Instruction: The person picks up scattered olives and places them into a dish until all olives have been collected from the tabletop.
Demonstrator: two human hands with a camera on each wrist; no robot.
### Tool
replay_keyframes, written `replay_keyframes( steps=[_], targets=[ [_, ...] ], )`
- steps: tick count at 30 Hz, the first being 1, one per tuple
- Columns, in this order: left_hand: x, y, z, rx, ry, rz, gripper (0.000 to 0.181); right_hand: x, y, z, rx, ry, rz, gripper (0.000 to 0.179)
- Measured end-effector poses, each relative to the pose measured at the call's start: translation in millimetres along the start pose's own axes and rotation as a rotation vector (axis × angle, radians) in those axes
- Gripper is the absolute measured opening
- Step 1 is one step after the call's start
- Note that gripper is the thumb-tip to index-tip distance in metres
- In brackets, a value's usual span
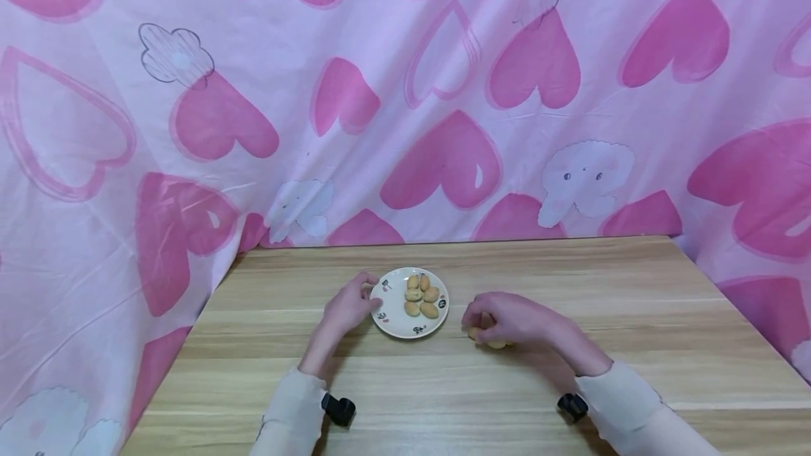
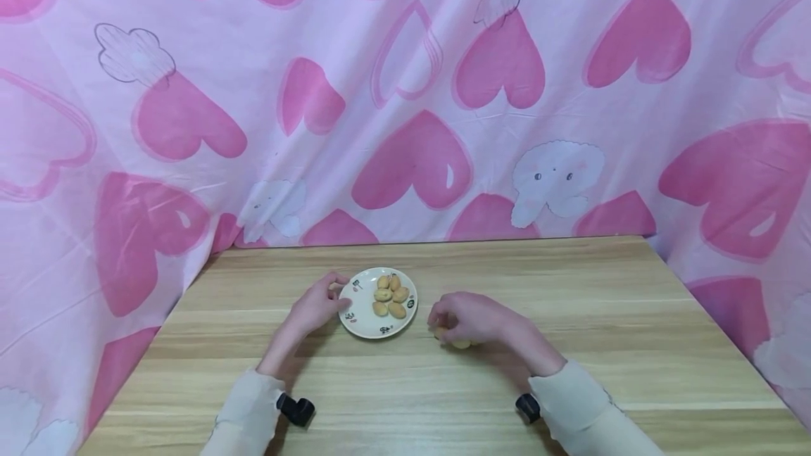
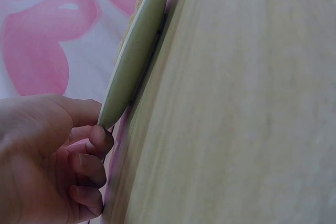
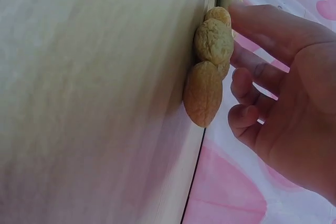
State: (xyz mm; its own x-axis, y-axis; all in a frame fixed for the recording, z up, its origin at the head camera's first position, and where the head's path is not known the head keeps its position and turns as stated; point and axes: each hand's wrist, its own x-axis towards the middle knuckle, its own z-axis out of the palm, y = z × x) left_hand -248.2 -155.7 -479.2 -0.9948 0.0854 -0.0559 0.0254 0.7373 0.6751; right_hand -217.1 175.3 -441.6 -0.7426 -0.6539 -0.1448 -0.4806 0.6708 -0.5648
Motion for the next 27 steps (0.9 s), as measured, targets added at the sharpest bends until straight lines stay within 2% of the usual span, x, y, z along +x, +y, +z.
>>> replay_keyframes(
  steps=[12, 27],
  targets=[
    [-0.1, 1.5, -1.5, -0.001, -0.003, -0.001, 0.042, 9.4, -4.9, 1.8, -0.043, -0.02, -0.002, 0.016],
    [-1.9, 2.7, -1.9, 0.002, 0.001, 0.001, 0.041, 25.7, -21.7, -3.2, -0.112, 0.071, -0.063, 0.019]
  ],
)
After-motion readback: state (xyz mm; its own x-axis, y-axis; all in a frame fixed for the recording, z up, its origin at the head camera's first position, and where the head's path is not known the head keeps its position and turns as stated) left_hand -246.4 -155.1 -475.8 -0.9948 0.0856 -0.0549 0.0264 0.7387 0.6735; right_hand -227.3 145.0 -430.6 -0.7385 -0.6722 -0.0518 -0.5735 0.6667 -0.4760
